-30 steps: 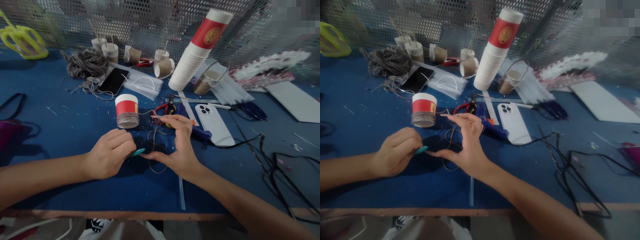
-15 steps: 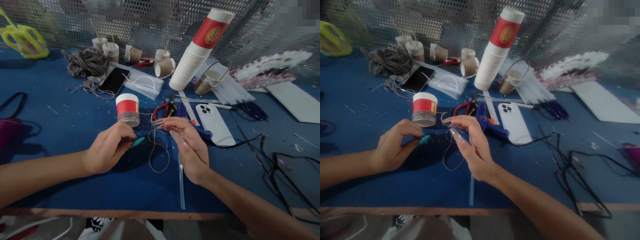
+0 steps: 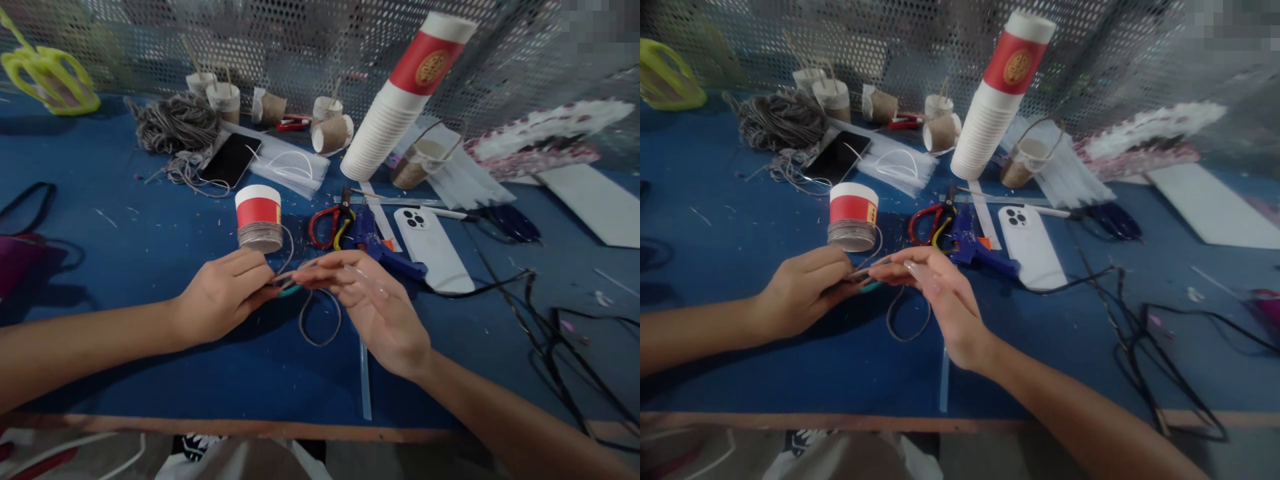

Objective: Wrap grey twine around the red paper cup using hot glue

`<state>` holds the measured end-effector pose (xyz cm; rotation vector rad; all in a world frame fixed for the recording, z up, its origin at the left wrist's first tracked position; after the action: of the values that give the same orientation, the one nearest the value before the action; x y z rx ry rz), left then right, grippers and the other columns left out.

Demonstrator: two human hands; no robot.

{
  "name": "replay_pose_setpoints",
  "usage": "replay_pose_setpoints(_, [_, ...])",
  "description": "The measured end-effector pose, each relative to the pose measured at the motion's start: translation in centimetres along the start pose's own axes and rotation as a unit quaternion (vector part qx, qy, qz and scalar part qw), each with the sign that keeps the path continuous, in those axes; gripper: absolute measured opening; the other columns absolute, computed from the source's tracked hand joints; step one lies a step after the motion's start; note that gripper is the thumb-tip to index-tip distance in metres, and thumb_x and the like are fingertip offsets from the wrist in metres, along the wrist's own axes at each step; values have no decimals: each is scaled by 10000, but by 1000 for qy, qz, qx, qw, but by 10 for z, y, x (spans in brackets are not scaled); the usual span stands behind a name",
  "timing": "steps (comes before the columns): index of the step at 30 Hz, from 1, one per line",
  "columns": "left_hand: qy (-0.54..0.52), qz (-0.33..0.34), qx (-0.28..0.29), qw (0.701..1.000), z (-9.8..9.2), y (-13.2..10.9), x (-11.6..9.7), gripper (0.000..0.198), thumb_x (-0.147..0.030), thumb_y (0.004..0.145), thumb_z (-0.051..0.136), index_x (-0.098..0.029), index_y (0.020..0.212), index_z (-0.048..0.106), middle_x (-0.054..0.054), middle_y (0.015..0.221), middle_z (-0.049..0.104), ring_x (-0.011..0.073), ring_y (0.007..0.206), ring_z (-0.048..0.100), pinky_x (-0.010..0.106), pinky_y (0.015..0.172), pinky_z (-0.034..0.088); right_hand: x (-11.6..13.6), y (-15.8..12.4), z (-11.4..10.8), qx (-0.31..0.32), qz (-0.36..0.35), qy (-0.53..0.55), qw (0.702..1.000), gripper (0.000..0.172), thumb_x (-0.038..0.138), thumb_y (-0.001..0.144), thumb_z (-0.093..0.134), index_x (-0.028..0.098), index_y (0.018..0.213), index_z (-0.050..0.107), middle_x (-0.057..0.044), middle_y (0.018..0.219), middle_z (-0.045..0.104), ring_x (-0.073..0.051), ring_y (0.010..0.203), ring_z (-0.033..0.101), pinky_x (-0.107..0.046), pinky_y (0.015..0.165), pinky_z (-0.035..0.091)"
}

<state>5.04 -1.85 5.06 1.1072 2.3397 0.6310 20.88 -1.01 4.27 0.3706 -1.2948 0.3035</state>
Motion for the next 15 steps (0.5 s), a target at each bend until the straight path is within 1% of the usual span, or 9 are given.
replay_pose_setpoints(1, [-6, 4, 2, 1000, 0, 0, 0, 197, -163, 956, 457, -162, 765, 507, -4, 665, 542, 104, 597, 515, 195, 566, 436, 1, 0, -1, -11, 0, -2, 1000, 254, 424, 938, 522, 211, 1013, 636, -49, 1003, 762, -206, 991, 706, -382, 920, 523])
replay_pose_setpoints(3, [-30, 6, 7, 1000, 0, -1, -1, 198, -135, 953, 441, -164, 770, 511, -5, 678, 541, 99, 606, 502, 187, 568, 424, 3, 2, -6, -54, -15, -8, 998, 248, 424, 927, 530, 209, 944, 651, -44, 916, 760, -198, 903, 714, -366, 855, 539])
replay_pose_setpoints(6, [-66, -5, 20, 998, 2, -3, 0, 187, -133, 949, 436, -165, 782, 514, -7, 697, 527, 93, 612, 469, 177, 562, 402, 9, 3, -17, -133, -75, 3, 988, 227, 412, 890, 554, 207, 866, 649, -26, 795, 717, -180, 759, 684, -342, 726, 540])
replay_pose_setpoints(8, [-70, -15, 31, 997, 3, -4, 1, 194, -131, 945, 431, -165, 770, 508, -7, 695, 512, 95, 609, 448, 183, 555, 389, 12, 4, -24, -168, -109, 19, 980, 202, 394, 872, 557, 209, 844, 635, -15, 760, 676, -168, 712, 648, -329, 671, 524])
replay_pose_setpoints(10, [-65, -20, 40, 997, 5, -5, 1, 215, -133, 945, 419, -166, 746, 495, -8, 684, 498, 98, 598, 432, 195, 548, 379, 13, 6, -27, -176, -113, 25, 978, 198, 392, 875, 539, 213, 832, 612, -14, 758, 649, -166, 703, 628, -330, 650, 515])
replay_pose_setpoints(12, [-66, -18, 44, 997, 4, -7, 2, 226, -167, 952, 403, -165, 744, 491, -5, 684, 493, 103, 593, 426, 210, 547, 377, 12, 8, -24, -157, -98, 29, 982, 206, 410, 884, 527, 222, 819, 584, -8, 748, 637, -171, 709, 626, -337, 657, 514])
replay_pose_setpoints(13, [-69, -18, 36, 997, 3, -7, 2, 230, -198, 959, 392, -163, 754, 491, -1, 690, 492, 107, 596, 425, 219, 547, 379, 12, 9, -22, -144, -89, 28, 985, 207, 416, 885, 534, 227, 810, 571, -4, 744, 638, -172, 717, 629, -339, 670, 514])
replay_pose_setpoints(15, [-74, -13, 2, 997, -3, -9, 2, 249, -272, 969, 367, -153, 790, 495, 14, 717, 487, 118, 614, 430, 236, 546, 385, 12, 8, -17, -122, -79, 19, 989, 209, 422, 886, 558, 232, 800, 558, 5, 743, 656, -168, 738, 640, -334, 707, 512])
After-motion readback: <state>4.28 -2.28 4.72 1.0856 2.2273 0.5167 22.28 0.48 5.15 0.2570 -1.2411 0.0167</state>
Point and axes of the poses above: each hand's wrist, its own y-axis towards the middle knuckle, its own z-axis out of the palm, x = y × z, the point moved 6 cm from there along y, towards the middle knuckle
